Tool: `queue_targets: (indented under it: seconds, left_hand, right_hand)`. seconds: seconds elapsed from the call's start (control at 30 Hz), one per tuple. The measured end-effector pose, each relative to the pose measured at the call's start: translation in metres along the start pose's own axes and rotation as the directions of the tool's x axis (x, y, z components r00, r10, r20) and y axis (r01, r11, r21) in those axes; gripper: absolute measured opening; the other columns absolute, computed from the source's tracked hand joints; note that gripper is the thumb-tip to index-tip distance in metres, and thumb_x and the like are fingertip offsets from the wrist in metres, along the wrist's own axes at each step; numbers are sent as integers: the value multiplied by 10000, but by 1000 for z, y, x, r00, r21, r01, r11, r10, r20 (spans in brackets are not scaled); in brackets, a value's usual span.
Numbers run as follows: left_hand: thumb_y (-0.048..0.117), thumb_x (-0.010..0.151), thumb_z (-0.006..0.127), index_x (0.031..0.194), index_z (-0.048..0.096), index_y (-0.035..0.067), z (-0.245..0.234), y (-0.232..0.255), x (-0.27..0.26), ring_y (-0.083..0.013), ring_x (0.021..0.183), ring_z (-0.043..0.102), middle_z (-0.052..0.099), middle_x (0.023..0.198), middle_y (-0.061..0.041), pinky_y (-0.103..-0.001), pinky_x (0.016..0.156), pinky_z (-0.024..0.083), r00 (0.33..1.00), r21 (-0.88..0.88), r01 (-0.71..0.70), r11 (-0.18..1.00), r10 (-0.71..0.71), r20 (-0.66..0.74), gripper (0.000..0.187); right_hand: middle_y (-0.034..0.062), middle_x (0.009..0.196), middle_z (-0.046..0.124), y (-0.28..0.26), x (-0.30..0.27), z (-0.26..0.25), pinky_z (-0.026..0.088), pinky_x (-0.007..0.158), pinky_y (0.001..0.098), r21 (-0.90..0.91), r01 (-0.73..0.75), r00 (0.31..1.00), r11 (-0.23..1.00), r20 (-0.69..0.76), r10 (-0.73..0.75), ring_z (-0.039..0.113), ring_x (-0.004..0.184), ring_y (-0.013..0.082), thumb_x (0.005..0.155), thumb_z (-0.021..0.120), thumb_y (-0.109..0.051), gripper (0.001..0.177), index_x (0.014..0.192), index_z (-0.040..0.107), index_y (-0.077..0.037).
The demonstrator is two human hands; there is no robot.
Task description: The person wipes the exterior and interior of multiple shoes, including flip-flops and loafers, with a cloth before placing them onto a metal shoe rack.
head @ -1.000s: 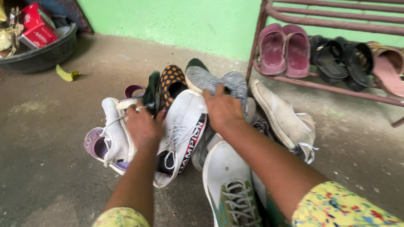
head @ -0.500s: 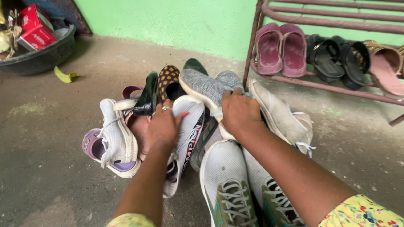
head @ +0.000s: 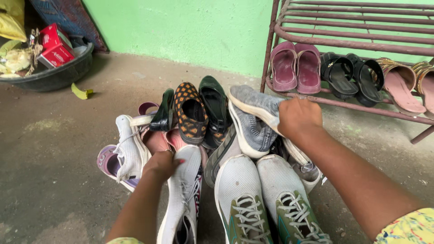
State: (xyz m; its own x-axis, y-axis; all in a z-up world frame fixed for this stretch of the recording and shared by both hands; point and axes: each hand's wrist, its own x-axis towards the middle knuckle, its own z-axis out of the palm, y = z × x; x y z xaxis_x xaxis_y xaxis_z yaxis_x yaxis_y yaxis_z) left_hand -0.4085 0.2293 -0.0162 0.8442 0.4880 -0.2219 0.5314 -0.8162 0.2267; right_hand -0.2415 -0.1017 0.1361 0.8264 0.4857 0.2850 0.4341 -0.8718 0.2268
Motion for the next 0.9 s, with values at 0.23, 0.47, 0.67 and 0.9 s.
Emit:
queue_targets:
  seconds: [0.23,0.47,0.67,0.9]
  left_hand:
    - [331,912,737,1156,724,86,-15,25,6,-352,1159,667,627,1323,-151,-460,928,574,923,42,112,993,-89,-373,346]
    - [266,710,905,1344,456,-3,-6,33,57,-445,1196,536,396,1490,-289,-484,942,495,523,-484,86,871,-453,-722,822]
    - [261,689,947,1326,517,-2,16,19,73,-464,1101,617,565,1289,-246,-506,936,501,629,-559,-41,828,-413,-659,812]
    - [189,669,935,1127,610,21,-7,63,35,-438,1040,641,604,1187,-197,-497,879,518,598,-439,-21,898,-341,-726,587]
  right_hand:
    - [155,1116,749,-24,5,-17,600,885,418,-41,37,998,998,55,-35,726,1091,296,886,705,-174,211,1073,780,-107]
    - [171,1174,704,-98,40,15,525,948,491,506,58,966,861,189,-176,679,1105,358,733,855,-300,795,1426,502,-135]
    - [224,1260,629,-139,44,87,484,1002,476,584,100,908,805,276,-314,624,1169,388,690,924,-343,1132,1556,239,-93]
    - [164,1072,748,-133,22,67,551,909,472,655,-111,979,748,200,-29,723,1027,348,740,861,-311,506,1171,688,-110]
